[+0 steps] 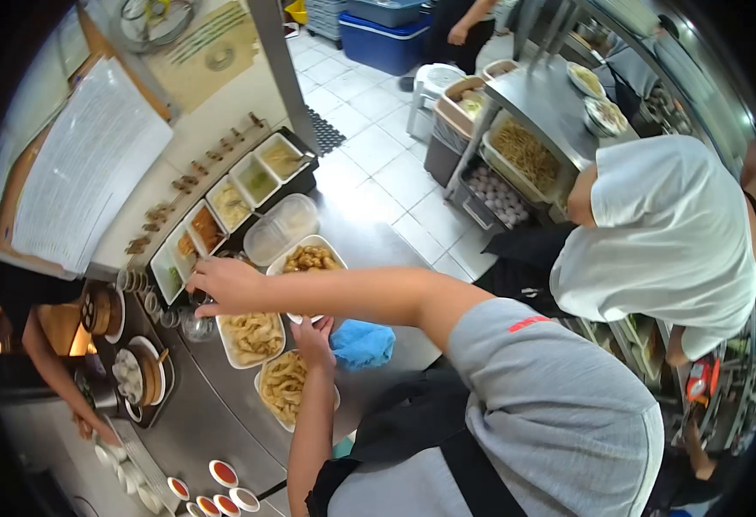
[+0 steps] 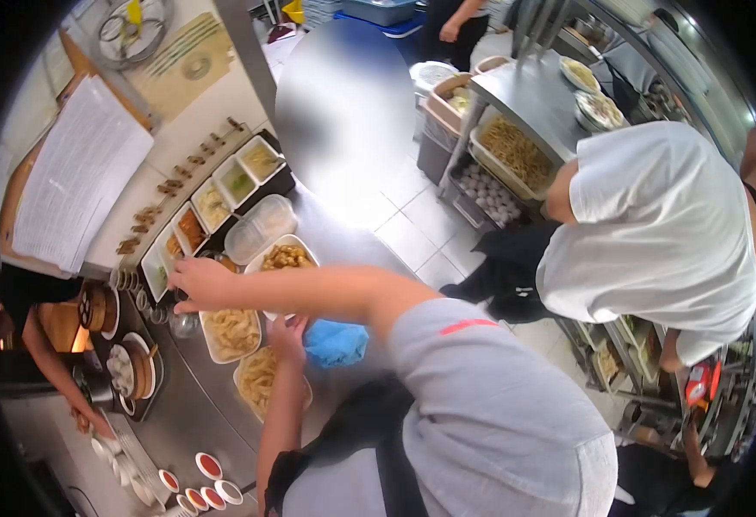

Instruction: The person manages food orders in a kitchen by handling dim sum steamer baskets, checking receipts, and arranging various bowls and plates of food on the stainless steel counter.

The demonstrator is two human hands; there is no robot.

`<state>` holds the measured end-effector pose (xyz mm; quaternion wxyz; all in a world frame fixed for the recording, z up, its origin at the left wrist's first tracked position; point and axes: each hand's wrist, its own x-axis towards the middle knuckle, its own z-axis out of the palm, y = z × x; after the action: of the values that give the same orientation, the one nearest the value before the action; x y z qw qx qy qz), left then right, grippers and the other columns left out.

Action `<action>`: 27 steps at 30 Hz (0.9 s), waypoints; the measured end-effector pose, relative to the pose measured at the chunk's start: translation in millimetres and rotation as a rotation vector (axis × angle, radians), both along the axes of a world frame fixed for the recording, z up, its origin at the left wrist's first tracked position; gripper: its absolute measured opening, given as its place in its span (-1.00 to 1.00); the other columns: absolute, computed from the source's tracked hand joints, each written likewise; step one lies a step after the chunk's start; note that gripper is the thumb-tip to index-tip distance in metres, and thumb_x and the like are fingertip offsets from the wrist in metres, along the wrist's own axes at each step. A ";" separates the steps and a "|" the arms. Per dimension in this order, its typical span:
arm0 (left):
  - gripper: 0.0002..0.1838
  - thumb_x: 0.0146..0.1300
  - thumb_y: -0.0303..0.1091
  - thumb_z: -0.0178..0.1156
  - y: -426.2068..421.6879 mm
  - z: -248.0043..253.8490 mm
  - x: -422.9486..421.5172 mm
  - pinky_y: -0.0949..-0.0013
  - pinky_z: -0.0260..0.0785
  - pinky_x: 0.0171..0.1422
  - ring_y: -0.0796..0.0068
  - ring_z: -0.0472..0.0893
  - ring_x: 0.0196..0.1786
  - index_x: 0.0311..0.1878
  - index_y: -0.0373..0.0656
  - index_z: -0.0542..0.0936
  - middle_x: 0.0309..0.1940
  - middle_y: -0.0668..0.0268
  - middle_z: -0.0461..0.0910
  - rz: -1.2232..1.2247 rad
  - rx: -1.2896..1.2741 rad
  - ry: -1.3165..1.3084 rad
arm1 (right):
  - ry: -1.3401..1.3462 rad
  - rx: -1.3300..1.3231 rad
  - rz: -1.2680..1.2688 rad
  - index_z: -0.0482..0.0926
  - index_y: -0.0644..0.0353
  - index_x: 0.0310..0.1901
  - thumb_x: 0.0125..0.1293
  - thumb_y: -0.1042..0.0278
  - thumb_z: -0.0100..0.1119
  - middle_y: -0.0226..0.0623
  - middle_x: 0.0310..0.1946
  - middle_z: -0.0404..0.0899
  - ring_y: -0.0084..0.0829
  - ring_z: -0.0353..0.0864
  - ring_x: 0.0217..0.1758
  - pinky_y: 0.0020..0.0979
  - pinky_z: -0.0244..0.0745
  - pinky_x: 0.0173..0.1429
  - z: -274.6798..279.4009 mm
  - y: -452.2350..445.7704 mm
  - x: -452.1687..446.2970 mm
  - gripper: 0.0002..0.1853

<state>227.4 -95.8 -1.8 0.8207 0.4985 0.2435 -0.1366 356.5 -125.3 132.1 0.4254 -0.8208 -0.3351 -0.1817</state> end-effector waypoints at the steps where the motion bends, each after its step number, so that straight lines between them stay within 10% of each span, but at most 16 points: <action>1: -0.52 0.34 -0.37 -0.09 3.5 -9.9 -0.4 0.10 0.47 0.10 0.05 0.55 0.00 0.29 -0.22 0.12 0.08 0.02 0.37 -0.057 0.092 -0.128 | 0.100 0.052 -0.005 0.47 0.13 -0.37 0.17 0.05 0.21 -0.21 -0.34 0.47 -0.16 0.50 -0.24 -0.19 0.43 -0.24 13.8 -22.7 -27.4 -0.70; 4: -0.56 0.31 -0.44 -0.12 5.9 -23.9 5.5 0.08 0.47 0.11 0.03 0.54 0.02 0.24 -0.30 0.20 0.02 0.03 0.42 -0.137 0.213 -0.275 | 0.172 -0.091 -0.053 0.39 0.16 -0.53 0.21 0.19 0.14 -0.22 -0.45 0.44 -0.16 0.50 -0.34 -0.18 0.44 -0.36 -23.1 -88.0 -111.4 -0.73; 8: -0.53 0.30 -0.47 -0.16 10.6 1.6 10.8 0.12 0.52 0.01 0.15 0.61 -0.06 0.28 -0.25 0.14 0.07 0.01 0.44 -0.179 0.067 -0.015 | 0.206 -0.195 0.129 0.54 0.13 -0.28 0.25 0.25 0.05 -0.21 -0.20 0.53 -0.18 0.49 -0.13 -0.25 0.41 0.03 -99.7 -165.5 -198.1 -0.84; 12: -0.61 0.33 -0.39 -0.08 13.6 12.7 9.8 0.23 0.59 -0.14 0.19 0.63 -0.09 0.21 -0.27 0.29 -0.05 0.01 0.53 -0.404 0.188 -0.074 | 0.515 -0.354 -0.090 0.53 0.14 -0.29 0.15 0.33 0.11 -0.15 -0.29 0.52 -0.12 0.54 -0.19 -0.20 0.46 -0.15 -115.7 -217.8 -218.6 -0.88; 18: -0.66 0.35 -0.39 -0.03 13.4 49.6 21.7 0.42 0.57 -0.31 0.47 0.64 -0.37 0.16 -0.23 0.44 -0.27 0.20 0.62 -0.832 0.694 -0.118 | 0.670 -0.250 -0.553 0.56 0.19 -0.32 0.17 0.31 0.23 -0.21 -0.40 0.58 -0.19 0.59 -0.32 -0.24 0.50 -0.25 -65.0 -271.1 -177.9 -0.85; 27: -0.70 0.18 -0.21 0.28 -15.1 45.3 46.4 0.51 0.46 -0.43 0.62 0.55 -0.55 -0.14 -0.24 0.67 -0.52 0.32 0.63 -0.838 0.901 -0.470 | 0.680 0.025 -0.245 0.62 0.27 -0.24 0.17 0.32 0.26 -0.19 -0.32 0.67 -0.43 0.63 -0.24 -0.41 0.50 -0.06 -97.7 -206.7 -66.2 -0.79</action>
<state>273.8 -110.9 43.5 0.4403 0.8626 -0.1233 -0.2167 290.2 -332.0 34.4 0.4975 -0.8632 -0.0716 0.0480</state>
